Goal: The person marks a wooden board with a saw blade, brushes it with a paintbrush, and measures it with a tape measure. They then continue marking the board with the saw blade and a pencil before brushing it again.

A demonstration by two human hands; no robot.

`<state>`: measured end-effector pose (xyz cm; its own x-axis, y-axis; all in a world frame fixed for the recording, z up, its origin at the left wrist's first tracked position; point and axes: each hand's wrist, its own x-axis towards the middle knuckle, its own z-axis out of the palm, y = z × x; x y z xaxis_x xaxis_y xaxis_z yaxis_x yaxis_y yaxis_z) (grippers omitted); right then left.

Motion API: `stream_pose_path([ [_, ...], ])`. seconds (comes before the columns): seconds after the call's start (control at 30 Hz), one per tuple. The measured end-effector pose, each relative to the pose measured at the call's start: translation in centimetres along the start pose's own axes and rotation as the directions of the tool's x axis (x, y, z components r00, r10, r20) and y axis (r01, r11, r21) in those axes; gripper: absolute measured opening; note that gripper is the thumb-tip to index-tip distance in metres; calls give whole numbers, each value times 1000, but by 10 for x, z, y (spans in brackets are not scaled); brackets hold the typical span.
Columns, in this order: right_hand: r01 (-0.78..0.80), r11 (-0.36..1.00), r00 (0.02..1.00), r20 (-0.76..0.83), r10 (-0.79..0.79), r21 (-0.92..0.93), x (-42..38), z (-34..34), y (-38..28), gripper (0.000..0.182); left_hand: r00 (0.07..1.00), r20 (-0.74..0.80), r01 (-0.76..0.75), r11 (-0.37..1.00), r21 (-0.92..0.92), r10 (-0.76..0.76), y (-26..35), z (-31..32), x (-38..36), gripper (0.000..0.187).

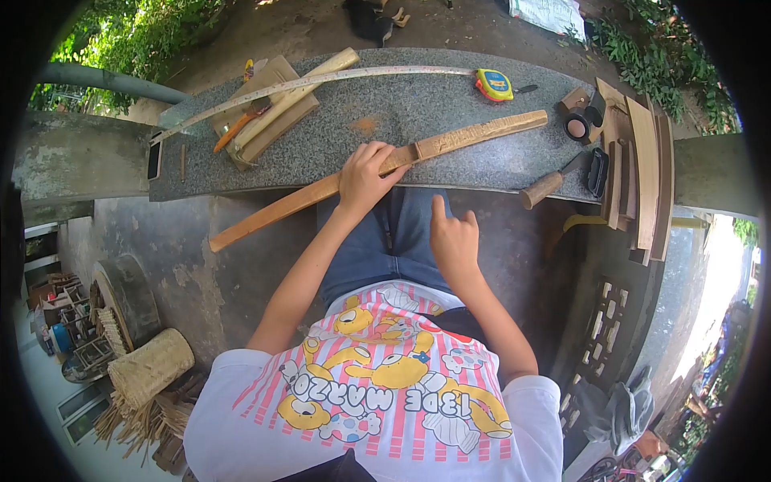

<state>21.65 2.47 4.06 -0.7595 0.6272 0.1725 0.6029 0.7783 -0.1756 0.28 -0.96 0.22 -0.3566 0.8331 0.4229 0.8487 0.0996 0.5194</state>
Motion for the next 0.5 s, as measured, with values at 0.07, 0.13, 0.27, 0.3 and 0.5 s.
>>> stream_pose_path([
  [0.07, -9, 1000, 999, 40, 9, -6, -23, -17, -3, 15, 1000, -17, -10, 1000, 12, 10, 1, 0, 1, 36],
  [0.13, -27, 1000, 998, 55, 26, 15, -32, -26, -5, 13, 1000, -6, -7, 1000, 5, 7, -1, 2, -1, 38],
  [0.27, -7, 999, 1000, -13, 8, 42, 18, 12, 2, 13, 999, 3, -33, 999, 6, 33, -1, 0, 0, 40],
  [0.3, 8, 999, 999, -50, -6, 32, 37, 26, 5, 15, 1000, 1, -30, 1000, 6, 30, 0, 0, 0, 40],
  [0.5, 2, 1000, 1000, 3, -2, 26, -6, -17, -3, 14, 1000, -27, -4, 999, 35, 5, 1, 0, 0, 37],
])
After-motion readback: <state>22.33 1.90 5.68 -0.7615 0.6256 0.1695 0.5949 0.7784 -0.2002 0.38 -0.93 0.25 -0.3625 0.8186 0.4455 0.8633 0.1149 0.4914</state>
